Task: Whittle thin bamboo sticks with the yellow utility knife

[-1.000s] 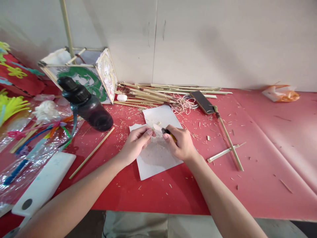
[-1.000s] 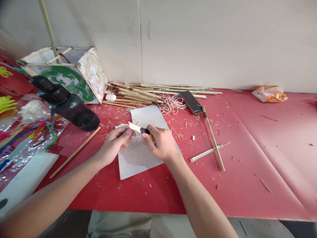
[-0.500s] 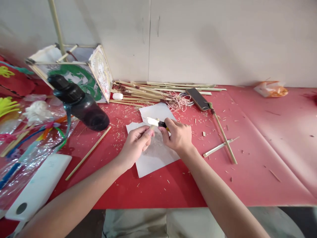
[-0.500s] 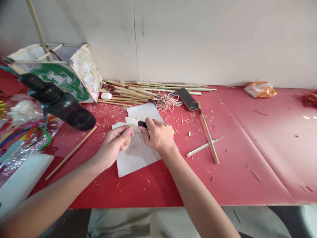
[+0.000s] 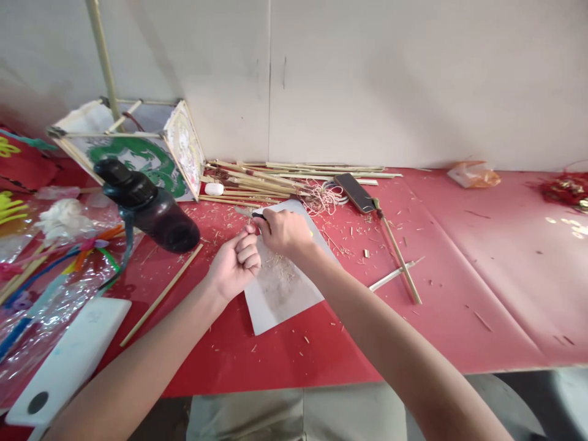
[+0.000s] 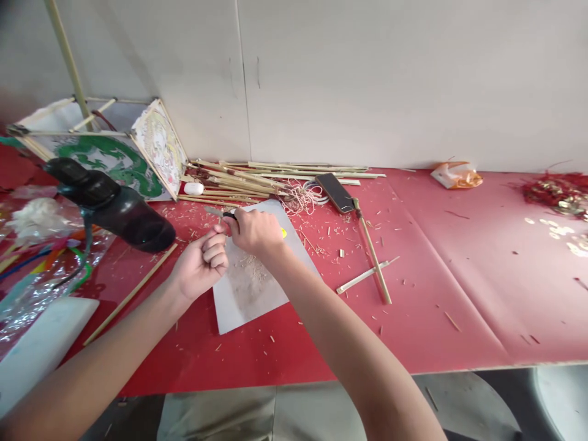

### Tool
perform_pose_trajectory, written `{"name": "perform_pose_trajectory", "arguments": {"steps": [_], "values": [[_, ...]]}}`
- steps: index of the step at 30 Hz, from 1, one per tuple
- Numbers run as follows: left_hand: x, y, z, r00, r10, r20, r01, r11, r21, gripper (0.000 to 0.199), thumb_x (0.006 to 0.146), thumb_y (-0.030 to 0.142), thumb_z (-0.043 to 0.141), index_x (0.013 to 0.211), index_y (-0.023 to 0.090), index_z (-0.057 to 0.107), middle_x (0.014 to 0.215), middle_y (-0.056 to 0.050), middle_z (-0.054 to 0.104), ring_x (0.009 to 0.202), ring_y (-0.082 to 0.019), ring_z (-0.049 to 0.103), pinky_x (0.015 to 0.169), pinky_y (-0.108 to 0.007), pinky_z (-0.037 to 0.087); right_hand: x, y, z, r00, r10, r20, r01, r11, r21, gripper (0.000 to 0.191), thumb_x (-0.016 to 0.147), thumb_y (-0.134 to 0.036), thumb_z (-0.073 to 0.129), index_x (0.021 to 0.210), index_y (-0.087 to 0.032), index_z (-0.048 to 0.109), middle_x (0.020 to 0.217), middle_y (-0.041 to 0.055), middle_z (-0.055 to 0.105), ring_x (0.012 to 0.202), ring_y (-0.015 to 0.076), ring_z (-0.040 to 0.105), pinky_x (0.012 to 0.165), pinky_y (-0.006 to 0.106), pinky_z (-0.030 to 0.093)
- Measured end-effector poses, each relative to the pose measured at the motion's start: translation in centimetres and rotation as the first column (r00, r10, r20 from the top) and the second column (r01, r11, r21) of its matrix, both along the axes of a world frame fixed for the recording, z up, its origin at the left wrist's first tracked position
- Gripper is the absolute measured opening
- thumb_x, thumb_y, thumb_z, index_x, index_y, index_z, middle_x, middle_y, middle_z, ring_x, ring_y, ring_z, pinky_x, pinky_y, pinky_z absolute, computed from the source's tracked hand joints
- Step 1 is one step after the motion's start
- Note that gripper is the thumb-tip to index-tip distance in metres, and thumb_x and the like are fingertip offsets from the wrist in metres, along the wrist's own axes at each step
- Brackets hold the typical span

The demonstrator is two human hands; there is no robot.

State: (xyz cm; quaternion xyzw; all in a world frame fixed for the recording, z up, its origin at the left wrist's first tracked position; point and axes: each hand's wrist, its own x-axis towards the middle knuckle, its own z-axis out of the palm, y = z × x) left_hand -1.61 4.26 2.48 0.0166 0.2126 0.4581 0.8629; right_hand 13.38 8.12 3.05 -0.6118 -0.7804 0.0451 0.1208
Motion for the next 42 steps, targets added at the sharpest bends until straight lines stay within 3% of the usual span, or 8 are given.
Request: {"name": "perform_pose_trajectory", "arguments": {"steps": [14, 24, 26, 28, 29, 32, 36, 42], "values": [[1.4, -5.5, 3.7, 0.966, -0.238, -0.097, 0.246, 0.966, 0.080, 0.032, 0.104, 0.037, 0.043, 0.079, 0.018, 0.047, 0.055, 0.010, 0.013, 0.043, -0.006, 0.008, 0.043, -0.022, 0.017, 4.1, -4.2, 3.5, 0.978, 0.210, 0.014, -0.210, 0.978, -0.012, 0.035, 0.097, -0.048, 0.044, 0.088, -0.019, 0.062, 0.061, 0.0019, 0.058, 0.050, 0.0130, 0.034, 0.054, 0.029, 0.015], [4.2, -10.3, 5.2, 0.933, 0.082, -0.352, -0.014, 0.981, 0.193, 0.036, 0.097, 0.042, 0.055, 0.072, 0.019, 0.042, 0.053, 0.011, 0.014, 0.045, -0.005, 0.009, 0.044, -0.021, 0.015, 1.6, -6.1, 3.5, 0.991, 0.057, 0.125, -0.052, 0.998, -0.042, 0.022, 0.094, -0.030, 0.047, 0.096, -0.020, 0.067, 0.073, 0.0059, 0.069, 0.056, 0.0163, 0.053, 0.055, 0.028, 0.023], [5.6, -11.9, 5.0, 0.941, 0.074, -0.330, -0.017, 0.985, 0.173, 0.041, 0.092, 0.045, 0.062, 0.068, 0.019, 0.042, 0.051, 0.011, 0.018, 0.043, -0.005, 0.011, 0.043, -0.020, 0.016, 1.4, -4.1, 3.5, 0.988, -0.028, 0.151, 0.045, 0.993, -0.110, 0.025, 0.096, -0.026, 0.045, 0.102, -0.019, 0.069, 0.083, 0.0105, 0.073, 0.064, 0.0197, 0.061, 0.058, 0.029, 0.030], [6.6, -13.3, 4.9, 0.960, -0.147, -0.239, 0.194, 0.963, 0.186, 0.045, 0.089, 0.052, 0.064, 0.066, 0.020, 0.043, 0.047, 0.010, 0.024, 0.040, -0.005, 0.016, 0.039, -0.020, 0.014, 1.9, -1.8, 3.6, 0.972, -0.170, 0.160, 0.200, 0.961, -0.193, 0.030, 0.098, -0.026, 0.044, 0.104, -0.016, 0.071, 0.091, 0.0156, 0.074, 0.073, 0.0232, 0.066, 0.062, 0.029, 0.036], [6.7, -13.4, 4.9, 0.960, -0.189, -0.205, 0.227, 0.957, 0.181, 0.045, 0.090, 0.054, 0.062, 0.067, 0.020, 0.044, 0.047, 0.010, 0.024, 0.040, -0.005, 0.015, 0.039, -0.021, 0.014, 2.3, -0.9, 3.7, 0.966, -0.213, 0.145, 0.235, 0.959, -0.158, 0.031, 0.099, -0.029, 0.044, 0.105, -0.016, 0.072, 0.094, 0.0166, 0.074, 0.078, 0.0246, 0.067, 0.063, 0.030, 0.037], [4.8, -11.3, 4.8, 0.953, 0.118, -0.278, -0.081, 0.986, 0.142, 0.039, 0.092, 0.041, 0.062, 0.068, 0.020, 0.042, 0.051, 0.010, 0.018, 0.043, -0.005, 0.012, 0.042, -0.021, 0.015, 3.8, 0.2, 4.2, 0.981, -0.175, 0.079, 0.177, 0.984, -0.013, 0.036, 0.101, -0.040, 0.044, 0.101, -0.019, 0.072, 0.094, 0.0142, 0.073, 0.081, 0.0256, 0.067, 0.064, 0.030, 0.037], [1.2, -7.6, 4.7, 0.957, 0.070, -0.283, -0.022, 0.985, 0.172, 0.032, 0.100, 0.033, 0.050, 0.072, 0.019, 0.044, 0.055, 0.010, 0.011, 0.044, -0.006, 0.006, 0.043, -0.023, 0.012, 4.5, -2.4, 4.4, 0.993, -0.115, -0.026, 0.112, 0.990, -0.089, 0.041, 0.100, -0.048, 0.045, 0.081, -0.020, 0.069, 0.074, 0.0078, 0.068, 0.062, 0.0185, 0.057, 0.056, 0.028, 0.030], [1.7, -9.2, 4.8, 0.953, -0.070, -0.295, 0.131, 0.972, 0.194, 0.035, 0.100, 0.040, 0.049, 0.073, 0.020, 0.042, 0.054, 0.010, 0.011, 0.044, -0.006, 0.007, 0.044, -0.022, 0.014, 3.2, -7.9, 4.6, 0.983, 0.033, -0.182, -0.053, 0.993, -0.105, 0.041, 0.099, -0.045, 0.046, 0.068, -0.021, 0.056, 0.056, -0.0002, 0.051, 0.050, 0.0120, 0.034, 0.053, 0.027, 0.022]]}}
